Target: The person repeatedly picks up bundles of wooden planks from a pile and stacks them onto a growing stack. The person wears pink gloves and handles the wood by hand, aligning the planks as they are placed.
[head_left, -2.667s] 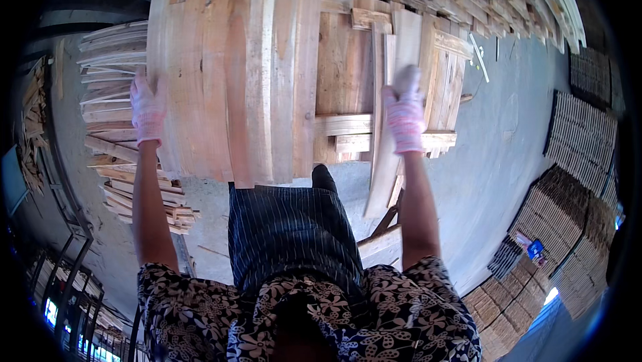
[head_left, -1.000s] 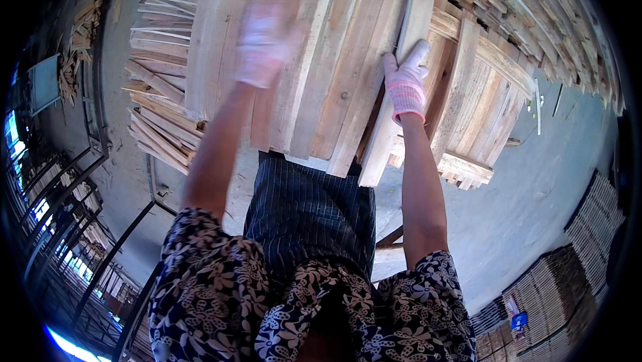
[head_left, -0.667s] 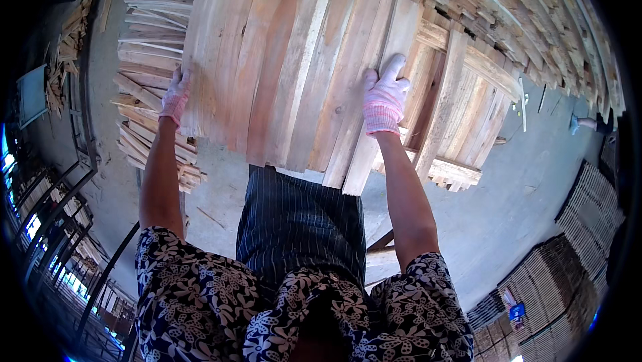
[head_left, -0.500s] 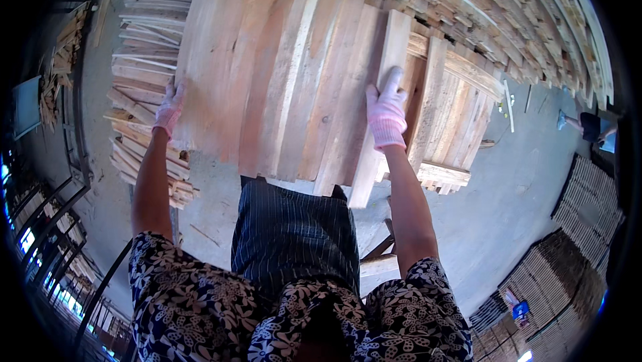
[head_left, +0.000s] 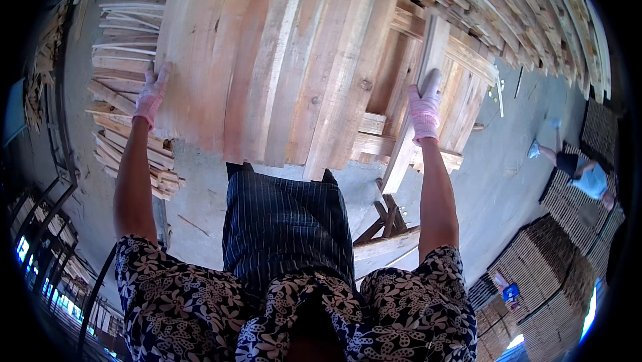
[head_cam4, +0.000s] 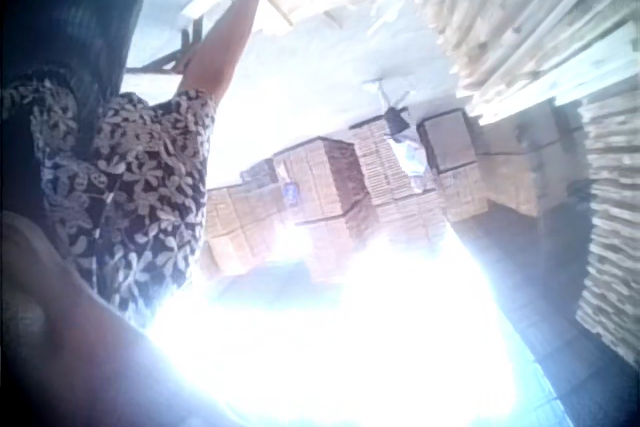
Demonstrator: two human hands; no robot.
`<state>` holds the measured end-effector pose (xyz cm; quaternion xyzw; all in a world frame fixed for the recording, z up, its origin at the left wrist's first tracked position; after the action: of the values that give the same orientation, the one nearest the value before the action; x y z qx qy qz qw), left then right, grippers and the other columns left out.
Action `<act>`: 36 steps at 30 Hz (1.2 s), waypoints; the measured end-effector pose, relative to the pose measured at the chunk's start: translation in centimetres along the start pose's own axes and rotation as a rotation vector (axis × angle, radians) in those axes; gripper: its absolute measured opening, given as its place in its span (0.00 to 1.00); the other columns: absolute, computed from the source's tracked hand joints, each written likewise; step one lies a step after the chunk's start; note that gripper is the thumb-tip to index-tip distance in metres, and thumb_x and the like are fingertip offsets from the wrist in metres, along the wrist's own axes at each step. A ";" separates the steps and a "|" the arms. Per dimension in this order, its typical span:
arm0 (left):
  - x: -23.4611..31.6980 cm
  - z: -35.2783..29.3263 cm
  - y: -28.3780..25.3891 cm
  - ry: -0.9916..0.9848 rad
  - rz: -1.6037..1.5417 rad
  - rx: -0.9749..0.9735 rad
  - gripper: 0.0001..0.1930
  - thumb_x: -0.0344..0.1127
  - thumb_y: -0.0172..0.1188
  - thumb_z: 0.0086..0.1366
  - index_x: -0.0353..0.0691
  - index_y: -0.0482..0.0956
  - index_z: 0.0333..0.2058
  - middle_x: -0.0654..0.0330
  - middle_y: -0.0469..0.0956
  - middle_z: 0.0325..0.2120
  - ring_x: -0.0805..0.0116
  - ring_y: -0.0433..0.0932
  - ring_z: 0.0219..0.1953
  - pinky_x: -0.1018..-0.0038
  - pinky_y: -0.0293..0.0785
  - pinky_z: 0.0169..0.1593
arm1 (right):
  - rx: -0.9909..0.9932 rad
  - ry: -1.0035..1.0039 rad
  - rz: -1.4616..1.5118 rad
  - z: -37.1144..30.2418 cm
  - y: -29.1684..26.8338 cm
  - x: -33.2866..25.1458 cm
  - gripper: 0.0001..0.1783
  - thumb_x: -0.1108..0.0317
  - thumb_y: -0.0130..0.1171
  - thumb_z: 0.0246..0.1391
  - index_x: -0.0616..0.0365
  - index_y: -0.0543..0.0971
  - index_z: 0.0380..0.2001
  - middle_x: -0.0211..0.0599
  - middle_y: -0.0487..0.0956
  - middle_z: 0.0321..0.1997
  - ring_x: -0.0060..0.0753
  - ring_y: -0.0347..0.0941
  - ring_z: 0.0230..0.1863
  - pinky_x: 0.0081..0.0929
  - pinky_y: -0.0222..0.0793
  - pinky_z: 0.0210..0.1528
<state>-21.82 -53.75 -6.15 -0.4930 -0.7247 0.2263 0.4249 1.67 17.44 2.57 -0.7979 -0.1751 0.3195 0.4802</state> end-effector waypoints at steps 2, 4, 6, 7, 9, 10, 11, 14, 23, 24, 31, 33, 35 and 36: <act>4.6 -0.2 1.0 -0.082 -0.068 0.020 0.28 0.43 0.41 0.77 0.65 0.51 0.73 0.43 0.49 0.73 0.37 0.69 0.64 0.57 0.70 0.63 | 0.052 -0.020 -0.022 -0.4 -0.7 -1.1 0.47 0.43 0.54 0.63 0.44 0.45 0.77 0.67 0.67 0.58 0.68 0.70 0.58 0.51 0.69 0.59; 4.6 0.2 0.6 0.061 0.132 0.008 0.29 0.42 0.40 0.77 0.63 0.50 0.74 0.42 0.53 0.72 0.37 0.70 0.63 0.57 0.70 0.63 | 0.005 0.017 0.058 0.3 1.9 -2.6 0.45 0.44 0.51 0.65 0.43 0.46 0.77 0.68 0.67 0.58 0.69 0.70 0.58 0.52 0.68 0.59; 3.2 0.2 0.5 0.108 0.420 -0.006 0.29 0.43 0.41 0.77 0.62 0.50 0.74 0.40 0.55 0.71 0.38 0.70 0.63 0.57 0.70 0.63 | -0.022 0.043 0.073 -0.5 3.8 -7.3 0.42 0.45 0.49 0.66 0.42 0.47 0.77 0.70 0.66 0.58 0.70 0.70 0.58 0.52 0.68 0.60; 2.2 0.2 0.4 0.088 0.421 -0.007 0.30 0.42 0.43 0.76 0.62 0.50 0.74 0.38 0.55 0.70 0.38 0.69 0.64 0.56 0.70 0.62 | -0.020 0.058 0.047 -1.4 3.7 -10.4 0.41 0.45 0.47 0.67 0.42 0.47 0.76 0.71 0.66 0.58 0.71 0.69 0.59 0.53 0.68 0.60; 1.4 1.0 0.6 0.077 0.417 -0.010 0.31 0.39 0.45 0.75 0.62 0.51 0.74 0.32 0.55 0.68 0.39 0.68 0.65 0.54 0.70 0.62 | -0.001 0.011 0.115 -0.5 4.6 -9.0 0.42 0.41 0.45 0.68 0.43 0.46 0.76 0.75 0.64 0.61 0.74 0.67 0.61 0.54 0.65 0.63; 0.4 0.4 0.5 0.099 0.467 0.046 0.32 0.38 0.47 0.74 0.61 0.52 0.74 0.33 0.56 0.68 0.39 0.67 0.65 0.53 0.69 0.63 | -0.049 0.008 0.129 -0.2 4.6 -9.6 0.42 0.40 0.46 0.68 0.43 0.46 0.76 0.74 0.64 0.61 0.73 0.67 0.61 0.53 0.64 0.64; -0.5 -0.2 0.2 0.117 0.521 0.105 0.32 0.38 0.48 0.73 0.61 0.53 0.73 0.34 0.57 0.68 0.39 0.66 0.66 0.52 0.68 0.64 | -0.097 0.003 0.145 0.1 4.5 -10.2 0.43 0.40 0.46 0.67 0.43 0.46 0.76 0.73 0.64 0.61 0.73 0.67 0.61 0.51 0.64 0.65; 5.5 -0.2 -0.2 0.208 0.827 0.336 0.32 0.44 0.53 0.71 0.58 0.56 0.72 0.41 0.59 0.68 0.38 0.63 0.67 0.50 0.61 0.68 | -0.310 -0.267 0.238 2.6 1.9 -5.6 0.42 0.46 0.56 0.64 0.41 0.53 0.75 0.70 0.63 0.66 0.69 0.65 0.65 0.49 0.62 0.68; 35.3 -5.7 9.1 0.577 0.570 0.490 0.35 0.53 0.61 0.65 0.50 0.65 0.67 0.48 0.61 0.67 0.44 0.55 0.71 0.42 0.49 0.71 | -0.053 -0.300 -0.805 14.8 -9.7 1.8 0.47 0.55 0.68 0.53 0.30 0.55 0.72 0.48 0.63 0.70 0.56 0.61 0.71 0.54 0.61 0.67; 35.6 -5.3 10.0 0.579 0.606 0.489 0.35 0.54 0.61 0.64 0.50 0.66 0.67 0.48 0.61 0.67 0.45 0.55 0.71 0.42 0.48 0.71 | -0.043 -0.351 -0.865 16.0 -9.8 2.0 0.49 0.55 0.69 0.52 0.32 0.54 0.73 0.47 0.63 0.70 0.54 0.60 0.71 0.55 0.62 0.67; 36.3 -5.3 10.6 0.606 0.585 0.490 0.35 0.55 0.62 0.63 0.49 0.67 0.66 0.46 0.62 0.66 0.44 0.56 0.71 0.41 0.47 0.71 | -0.191 -0.549 -0.802 20.1 -8.9 6.9 0.49 0.53 0.70 0.51 0.41 0.56 0.72 0.43 0.72 0.60 0.51 0.68 0.64 0.55 0.61 0.65; 36.7 -5.6 10.6 0.578 0.607 0.467 0.35 0.54 0.62 0.63 0.48 0.68 0.65 0.46 0.63 0.65 0.44 0.56 0.71 0.41 0.47 0.71 | -0.166 -0.567 -0.813 20.0 -8.6 6.2 0.47 0.53 0.69 0.52 0.41 0.56 0.72 0.43 0.73 0.59 0.50 0.69 0.64 0.55 0.60 0.65; 37.0 -5.8 10.0 0.585 0.559 0.471 0.33 0.55 0.62 0.62 0.47 0.70 0.62 0.47 0.64 0.63 0.44 0.60 0.68 0.42 0.51 0.69 | -0.112 -0.622 -0.814 20.2 -8.6 5.2 0.47 0.53 0.69 0.53 0.43 0.57 0.72 0.44 0.73 0.58 0.50 0.69 0.63 0.53 0.61 0.65; 37.7 -6.1 9.4 0.564 0.530 0.450 0.33 0.55 0.62 0.61 0.46 0.71 0.61 0.47 0.65 0.62 0.45 0.61 0.66 0.44 0.54 0.68 | -0.111 -0.610 -0.828 20.3 -8.3 6.1 0.47 0.55 0.69 0.52 0.46 0.58 0.71 0.44 0.74 0.58 0.51 0.69 0.61 0.52 0.62 0.64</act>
<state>-17.53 -16.24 4.93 -0.5993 -0.3618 0.3360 0.6300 -7.38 38.30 0.92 -0.5565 -0.6252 0.3110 0.4502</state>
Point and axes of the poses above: each hand's wrist, its own z-axis towards the middle knuckle, its own y-axis out of the palm, x = y × z, the point moved 3 cm from there along z, towards the middle knuckle
